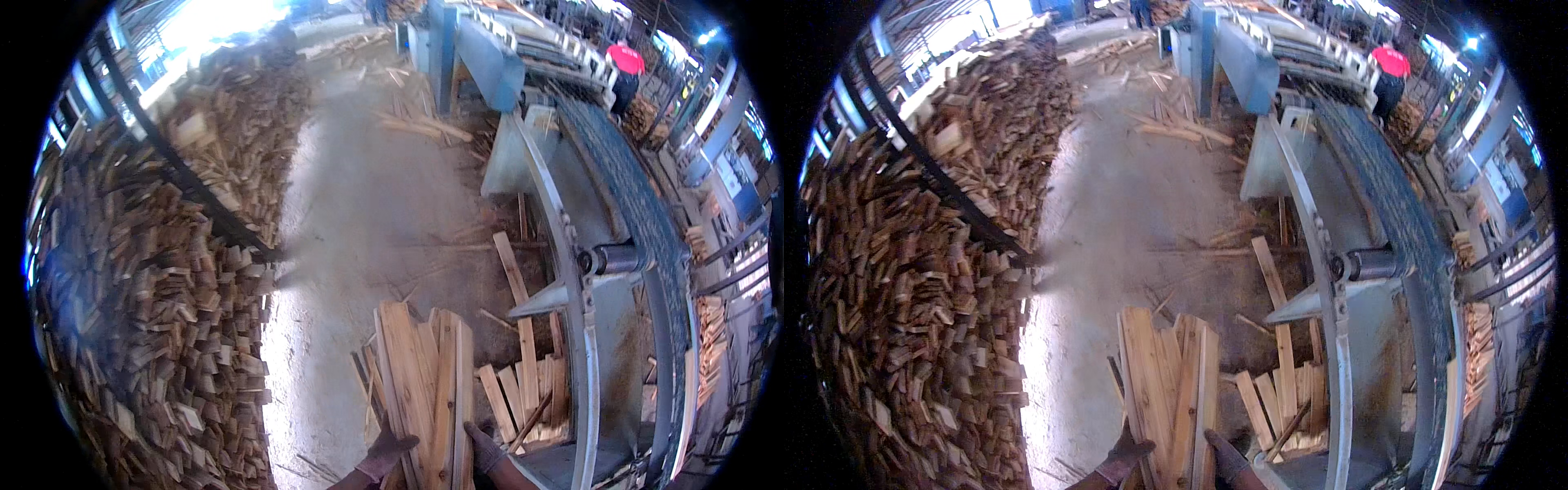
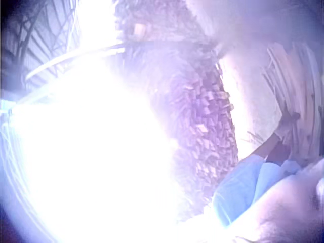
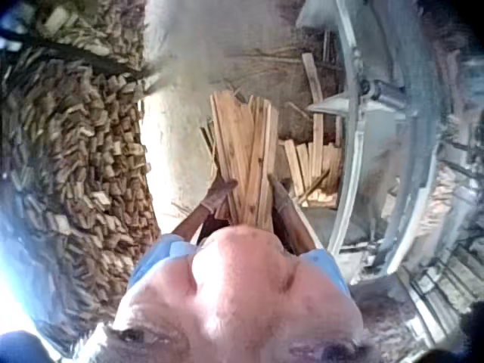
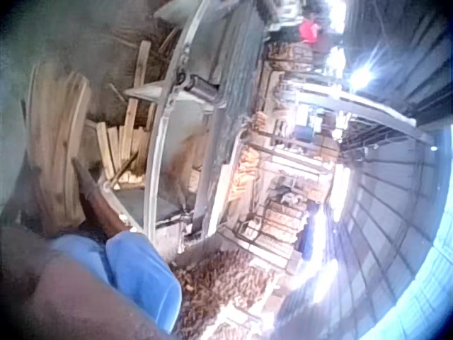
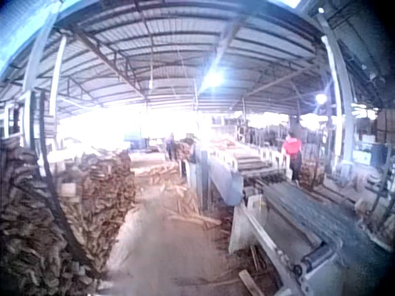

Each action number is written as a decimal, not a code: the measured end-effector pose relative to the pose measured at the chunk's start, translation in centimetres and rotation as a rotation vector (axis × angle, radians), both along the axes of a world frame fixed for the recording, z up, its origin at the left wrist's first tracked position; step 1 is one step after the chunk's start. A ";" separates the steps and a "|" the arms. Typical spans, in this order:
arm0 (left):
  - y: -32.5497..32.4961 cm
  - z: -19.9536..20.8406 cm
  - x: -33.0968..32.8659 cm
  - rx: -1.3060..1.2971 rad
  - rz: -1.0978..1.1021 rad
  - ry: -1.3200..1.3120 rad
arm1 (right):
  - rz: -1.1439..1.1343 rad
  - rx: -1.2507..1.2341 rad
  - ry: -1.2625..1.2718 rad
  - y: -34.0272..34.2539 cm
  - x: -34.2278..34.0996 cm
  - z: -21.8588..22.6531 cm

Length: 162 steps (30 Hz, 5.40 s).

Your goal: The person gathers loose wooden planks from the floor of a workshop and stacks them into a neat pile. They repeatedly pick up bundles of wood, align them, and place them onto a growing stack, clearing the floor area in the process.

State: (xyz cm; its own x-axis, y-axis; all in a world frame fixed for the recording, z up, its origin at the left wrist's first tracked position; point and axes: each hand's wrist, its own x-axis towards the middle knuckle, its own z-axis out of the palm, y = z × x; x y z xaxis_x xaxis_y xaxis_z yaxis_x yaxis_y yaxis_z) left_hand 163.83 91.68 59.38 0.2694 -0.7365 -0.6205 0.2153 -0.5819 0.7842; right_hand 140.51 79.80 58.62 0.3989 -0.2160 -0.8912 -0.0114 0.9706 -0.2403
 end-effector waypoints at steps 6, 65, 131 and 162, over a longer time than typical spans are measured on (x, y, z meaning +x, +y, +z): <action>-0.1 9.0 1.8 -0.002 0.004 -0.070 | 0.089 -0.054 -0.045 -1.3 3.6 5.0; 42.5 65.3 41.4 -0.272 0.739 -1.249 | 0.181 -2.191 -0.946 30.0 64.8 61.8; 51.6 55.7 26.0 0.436 1.079 -1.947 | 0.474 -2.685 -0.734 38.4 66.6 55.8; 69.2 50.9 13.2 0.937 0.732 -2.361 | 0.621 -2.240 -1.185 45.0 59.6 51.4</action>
State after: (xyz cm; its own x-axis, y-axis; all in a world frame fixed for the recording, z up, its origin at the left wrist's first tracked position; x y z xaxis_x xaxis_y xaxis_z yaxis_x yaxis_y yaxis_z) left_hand 177.03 160.85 110.26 0.5125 -0.1882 0.8378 0.0944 -0.9574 -0.2727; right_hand 200.10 124.76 110.03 0.6174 0.2317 0.7518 0.7283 -0.5295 -0.4349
